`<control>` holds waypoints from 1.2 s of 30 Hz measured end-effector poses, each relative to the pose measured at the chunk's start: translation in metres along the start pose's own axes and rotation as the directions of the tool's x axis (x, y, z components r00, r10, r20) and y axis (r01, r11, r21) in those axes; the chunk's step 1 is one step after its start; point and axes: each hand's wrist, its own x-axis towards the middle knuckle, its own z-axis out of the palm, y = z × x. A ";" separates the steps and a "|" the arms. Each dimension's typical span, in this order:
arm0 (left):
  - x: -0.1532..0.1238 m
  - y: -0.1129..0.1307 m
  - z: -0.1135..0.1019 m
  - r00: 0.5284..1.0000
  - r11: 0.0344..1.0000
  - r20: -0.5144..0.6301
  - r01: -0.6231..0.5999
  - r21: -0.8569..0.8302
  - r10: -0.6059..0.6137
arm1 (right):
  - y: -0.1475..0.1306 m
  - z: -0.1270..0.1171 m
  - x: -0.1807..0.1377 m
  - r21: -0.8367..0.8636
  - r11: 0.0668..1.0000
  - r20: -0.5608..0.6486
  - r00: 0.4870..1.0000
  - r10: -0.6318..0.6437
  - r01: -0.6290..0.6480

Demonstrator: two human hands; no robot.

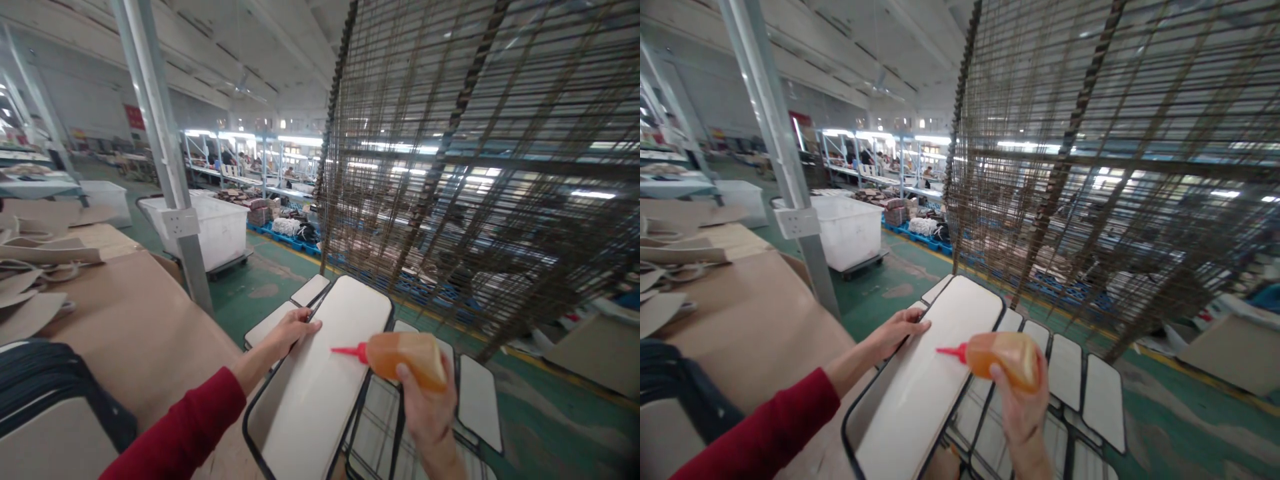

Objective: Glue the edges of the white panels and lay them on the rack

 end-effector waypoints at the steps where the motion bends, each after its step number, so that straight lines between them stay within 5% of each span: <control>1: -0.002 0.001 0.002 1.000 1.000 0.021 0.013 0.000 -0.013 | -0.004 0.003 0.017 0.052 0.998 -0.047 0.999 -0.016 0.019; 5: -0.002 0.005 0.007 0.998 0.999 0.064 0.016 -0.027 -0.014 | -0.013 0.005 0.052 0.102 0.994 -0.099 0.995 -0.019 0.029; 12: 0.013 -0.002 0.007 1.000 1.000 -0.017 0.022 0.006 -0.021 | 0.009 -0.031 -0.016 -0.026 0.992 0.069 0.990 0.122 -0.120; 18: 0.013 -0.002 0.021 0.998 0.998 0.002 0.056 0.024 -0.056 | 0.002 -0.029 0.040 0.110 0.994 -0.121 0.992 0.024 -0.011; 25: 0.024 -0.016 0.038 0.995 0.997 -0.059 0.077 -0.002 -0.077 | 0.019 -0.043 0.010 0.009 0.994 0.036 0.993 0.110 -0.110; 30: 0.024 -0.021 0.051 0.996 0.996 -0.008 0.093 -0.012 -0.093 | 0.018 -0.048 0.045 0.046 0.999 -0.068 0.997 0.030 -0.027; 36: 0.030 -0.031 0.064 0.996 0.997 -0.042 0.077 0.004 -0.077 | 0.018 -0.058 0.022 -0.034 0.989 0.172 0.974 0.145 -0.142</control>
